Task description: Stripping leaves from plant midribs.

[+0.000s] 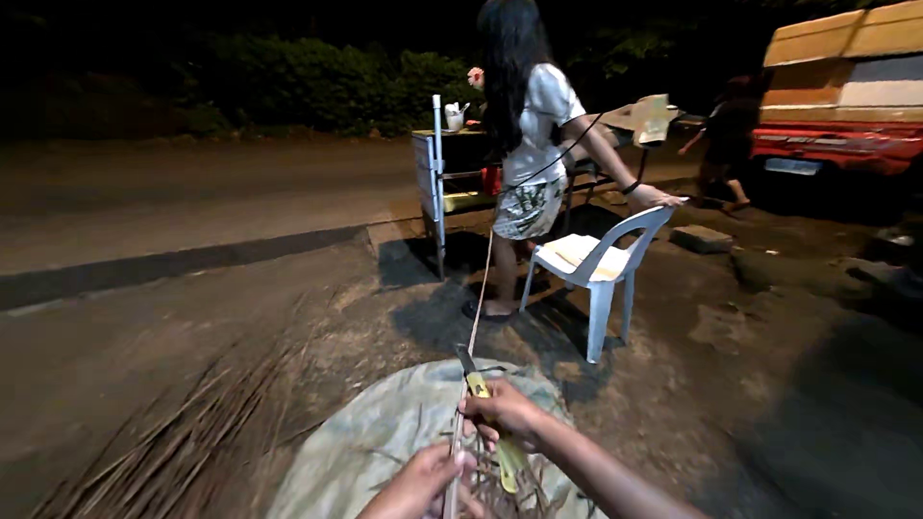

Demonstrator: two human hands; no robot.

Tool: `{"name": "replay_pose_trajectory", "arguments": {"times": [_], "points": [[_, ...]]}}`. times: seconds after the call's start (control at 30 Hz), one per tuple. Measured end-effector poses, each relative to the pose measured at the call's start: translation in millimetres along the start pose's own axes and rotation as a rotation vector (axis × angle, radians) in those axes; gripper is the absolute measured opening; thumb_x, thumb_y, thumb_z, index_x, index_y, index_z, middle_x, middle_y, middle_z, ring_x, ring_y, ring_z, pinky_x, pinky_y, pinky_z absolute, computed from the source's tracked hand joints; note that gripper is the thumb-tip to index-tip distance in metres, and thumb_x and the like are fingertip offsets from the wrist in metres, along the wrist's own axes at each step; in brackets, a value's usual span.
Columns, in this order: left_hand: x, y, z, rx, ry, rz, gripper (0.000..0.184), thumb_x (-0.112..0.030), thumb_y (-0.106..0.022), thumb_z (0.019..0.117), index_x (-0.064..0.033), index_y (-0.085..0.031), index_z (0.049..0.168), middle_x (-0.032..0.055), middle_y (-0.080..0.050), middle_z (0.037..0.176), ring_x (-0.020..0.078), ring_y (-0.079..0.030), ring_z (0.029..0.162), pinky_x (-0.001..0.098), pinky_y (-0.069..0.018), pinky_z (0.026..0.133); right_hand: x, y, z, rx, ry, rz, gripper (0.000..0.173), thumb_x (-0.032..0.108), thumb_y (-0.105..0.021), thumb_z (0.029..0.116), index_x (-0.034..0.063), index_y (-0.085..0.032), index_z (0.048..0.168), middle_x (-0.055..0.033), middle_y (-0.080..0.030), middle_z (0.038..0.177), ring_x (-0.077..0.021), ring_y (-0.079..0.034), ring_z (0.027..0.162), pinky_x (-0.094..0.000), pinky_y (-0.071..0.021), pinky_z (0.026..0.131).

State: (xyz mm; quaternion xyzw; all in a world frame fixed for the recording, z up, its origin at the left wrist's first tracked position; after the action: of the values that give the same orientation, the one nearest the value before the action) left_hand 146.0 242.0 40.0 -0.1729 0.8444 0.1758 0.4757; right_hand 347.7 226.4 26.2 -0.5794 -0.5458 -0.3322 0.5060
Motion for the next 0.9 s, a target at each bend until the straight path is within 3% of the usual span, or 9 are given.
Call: {"name": "replay_pose_trajectory", "arguments": {"times": [0.1, 0.2, 0.3, 0.5, 0.57, 0.67, 0.8, 0.9], "points": [[3.9, -6.9, 4.5, -0.174, -0.080, -0.184, 0.032, -0.020, -0.033, 0.1128, -0.0032, -0.060, 0.120, 0.0066, -0.076, 0.089, 0.0162, -0.074, 0.072, 0.0295, -0.0608, 0.065, -10.6, -15.7, 1.6, 0.069, 0.045, -0.113, 0.014, 0.015, -0.055, 0.1043, 0.0058, -0.060, 0.096, 0.0037, -0.059, 0.062, -0.0034, -0.052, 0.047, -0.0206, -0.0463, 0.047], [15.6, -15.8, 3.2, -0.207, -0.146, -0.319, 0.031, -0.016, -0.034, 0.1122, -0.0006, -0.061, 0.116, 0.0037, -0.074, 0.080, 0.0130, -0.072, 0.066, 0.0274, -0.0609, 0.064, -1.6, -9.3, 0.3, 0.004, 0.114, -0.253, 0.037, 0.028, -0.041, 0.1109, 0.0005, -0.065, 0.118, 0.0037, -0.060, 0.070, -0.0013, -0.048, 0.051, -0.0191, -0.0414, 0.049], [30.5, -21.1, 2.4, -0.217, -0.234, -0.424, 0.035, -0.016, -0.030, 0.1118, -0.0007, -0.062, 0.114, 0.0003, -0.071, 0.074, 0.0097, -0.070, 0.061, 0.0250, -0.0605, 0.061, 2.3, -1.3, 1.2, -0.011, 0.141, -0.292, 0.045, 0.029, -0.029, 0.1126, 0.0003, -0.061, 0.126, 0.0045, -0.059, 0.073, -0.0007, -0.044, 0.052, -0.0183, -0.0388, 0.050], [33.7, -22.6, 7.0, -0.247, -0.256, -0.494, 0.035, -0.017, -0.032, 0.1122, 0.0005, -0.063, 0.114, 0.0007, -0.071, 0.073, 0.0083, -0.067, 0.057, 0.0231, -0.0580, 0.057, -11.3, -12.1, 0.1, 0.171, 0.150, -0.306, 0.036, 0.019, -0.047, 0.1066, 0.0001, -0.059, 0.135, 0.0045, -0.062, 0.082, -0.0017, -0.056, 0.063, -0.0210, -0.0496, 0.061], [32.0, -22.8, 7.8, -0.276, -0.281, -0.501, 0.032, -0.014, -0.034, 0.1113, 0.0018, -0.062, 0.116, 0.0024, -0.072, 0.074, 0.0097, -0.068, 0.057, 0.0241, -0.0589, 0.057, -8.8, -9.1, 0.4, 0.177, 0.121, -0.327, 0.035, 0.015, -0.052, 0.1042, 0.0001, -0.058, 0.135, 0.0024, -0.063, 0.087, -0.0025, -0.058, 0.066, -0.0220, -0.0519, 0.064], [27.7, -25.5, 7.2, -0.320, -0.298, -0.521, 0.024, -0.014, -0.034, 0.1116, -0.0015, -0.052, 0.121, 0.0047, -0.069, 0.073, 0.0116, -0.067, 0.055, 0.0248, -0.0585, 0.056, -6.6, -2.4, -1.2, 0.201, 0.102, -0.340, 0.033, 0.015, -0.052, 0.1035, 0.0017, -0.059, 0.133, 0.0031, -0.063, 0.088, -0.0021, -0.057, 0.066, -0.0206, -0.0504, 0.062], [25.0, -31.0, 4.7, -0.367, -0.271, -0.582, 0.034, -0.019, -0.026, 0.1136, -0.0011, -0.054, 0.115, 0.0029, -0.067, 0.067, 0.0090, -0.063, 0.051, 0.0216, -0.0547, 0.050, -11.6, -5.2, -2.6, 0.262, 0.163, -0.347, 0.034, 0.024, -0.047, 0.1053, 0.0040, -0.064, 0.126, 0.0105, -0.056, 0.074, 0.0025, -0.047, 0.056, -0.0167, -0.0413, 0.053], [19.6, -35.4, 1.9, -0.359, -0.214, -0.684, 0.036, -0.022, -0.024, 0.1141, -0.0070, -0.053, 0.100, -0.0035, -0.055, 0.058, 0.0033, -0.052, 0.045, 0.0165, -0.0464, 0.044, -14.6, -4.8, -0.8, 0.224, 0.263, -0.397, 0.027, 0.020, -0.051, 0.1043, 0.0010, -0.068, 0.116, 0.0113, -0.052, 0.068, 0.0046, -0.042, 0.054, -0.0152, -0.0366, 0.051]]}}
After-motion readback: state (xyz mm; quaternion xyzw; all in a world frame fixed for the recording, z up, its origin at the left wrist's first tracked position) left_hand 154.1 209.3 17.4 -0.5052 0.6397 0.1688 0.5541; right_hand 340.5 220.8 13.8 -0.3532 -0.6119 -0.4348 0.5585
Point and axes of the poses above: each hand's wrist, its own z-axis towards the middle knuckle, its own y-axis out of the back of the hand, x = y × z, the point moved 1 cm from there along z, towards the middle knuckle
